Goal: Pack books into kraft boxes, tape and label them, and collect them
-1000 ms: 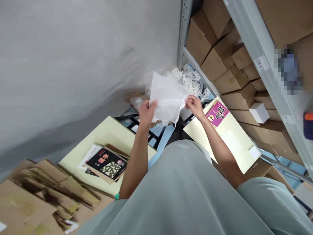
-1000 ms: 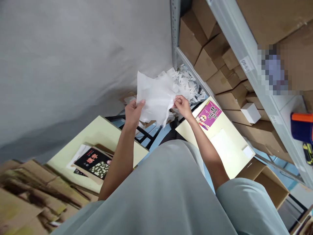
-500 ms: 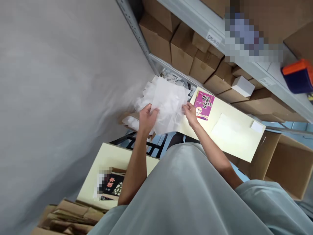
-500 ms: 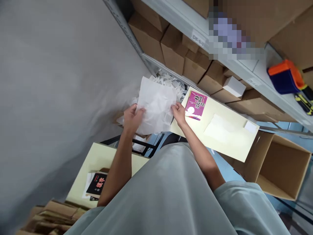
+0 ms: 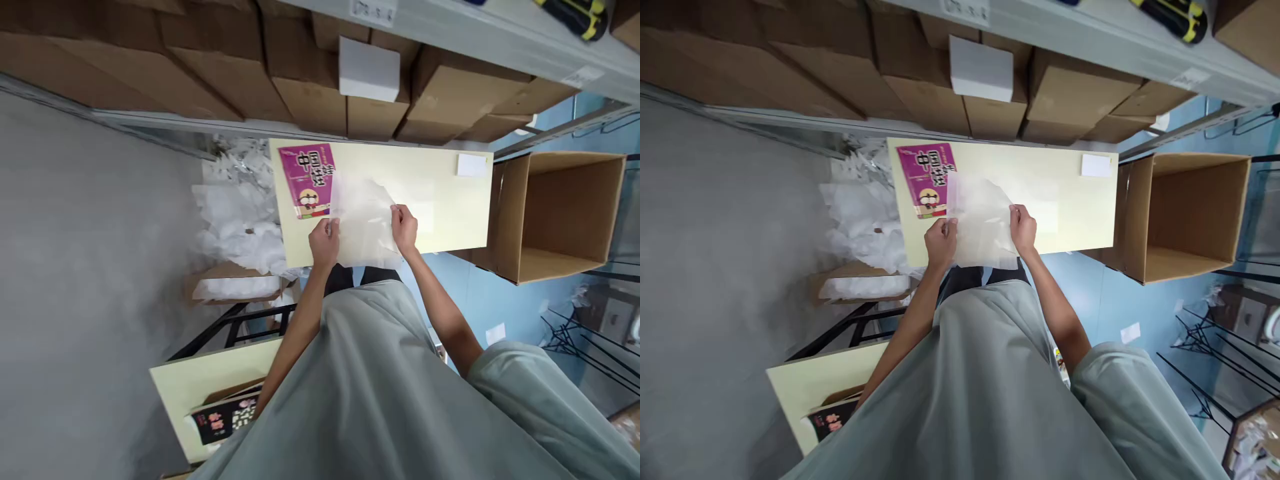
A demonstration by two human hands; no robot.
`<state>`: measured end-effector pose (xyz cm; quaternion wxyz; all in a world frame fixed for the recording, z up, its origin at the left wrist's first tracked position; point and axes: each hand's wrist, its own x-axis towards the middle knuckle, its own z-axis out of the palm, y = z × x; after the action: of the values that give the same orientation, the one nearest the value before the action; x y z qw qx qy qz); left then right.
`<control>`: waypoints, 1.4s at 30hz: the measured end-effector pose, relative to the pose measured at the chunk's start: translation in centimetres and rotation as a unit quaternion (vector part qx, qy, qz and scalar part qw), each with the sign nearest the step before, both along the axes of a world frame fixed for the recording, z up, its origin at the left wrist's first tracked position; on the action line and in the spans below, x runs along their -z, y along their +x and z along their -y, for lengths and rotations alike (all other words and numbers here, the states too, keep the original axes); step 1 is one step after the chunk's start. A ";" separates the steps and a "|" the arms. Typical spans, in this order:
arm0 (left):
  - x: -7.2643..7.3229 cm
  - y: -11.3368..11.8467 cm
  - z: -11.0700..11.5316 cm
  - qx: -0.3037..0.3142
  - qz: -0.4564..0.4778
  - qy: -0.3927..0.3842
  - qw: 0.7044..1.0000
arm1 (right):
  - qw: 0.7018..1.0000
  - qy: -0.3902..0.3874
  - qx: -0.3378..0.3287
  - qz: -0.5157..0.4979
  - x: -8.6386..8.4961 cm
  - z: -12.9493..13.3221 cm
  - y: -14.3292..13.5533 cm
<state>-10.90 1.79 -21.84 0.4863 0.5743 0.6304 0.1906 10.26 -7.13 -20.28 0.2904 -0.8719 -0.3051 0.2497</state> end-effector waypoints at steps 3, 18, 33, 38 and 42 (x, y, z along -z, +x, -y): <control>1.9 4.6 1.3 0.028 -0.037 0.012 0.999 | 0.999 -0.020 0.014 0.027 1.6 2.3 5.3; 8.1 9.5 0.7 -0.013 -0.231 0.048 0.972 | 0.980 -0.123 -0.155 0.008 9.2 -3.6 12.9; 10.2 17.0 5.3 0.304 -0.084 0.131 0.940 | 0.928 -0.148 -0.299 0.166 10.5 5.8 14.3; 10.6 16.4 4.8 0.291 -0.070 0.138 0.944 | 0.937 -0.130 -0.279 0.164 9.3 5.3 13.7; 9.5 12.4 2.1 0.151 -0.102 0.156 0.971 | 0.940 -0.050 -0.315 0.123 6.3 2.0 9.6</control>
<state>1.48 -0.32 -31.32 0.3467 0.7480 0.5453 0.1513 19.84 -9.11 -26.56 0.1130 -0.7682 -0.5850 0.2343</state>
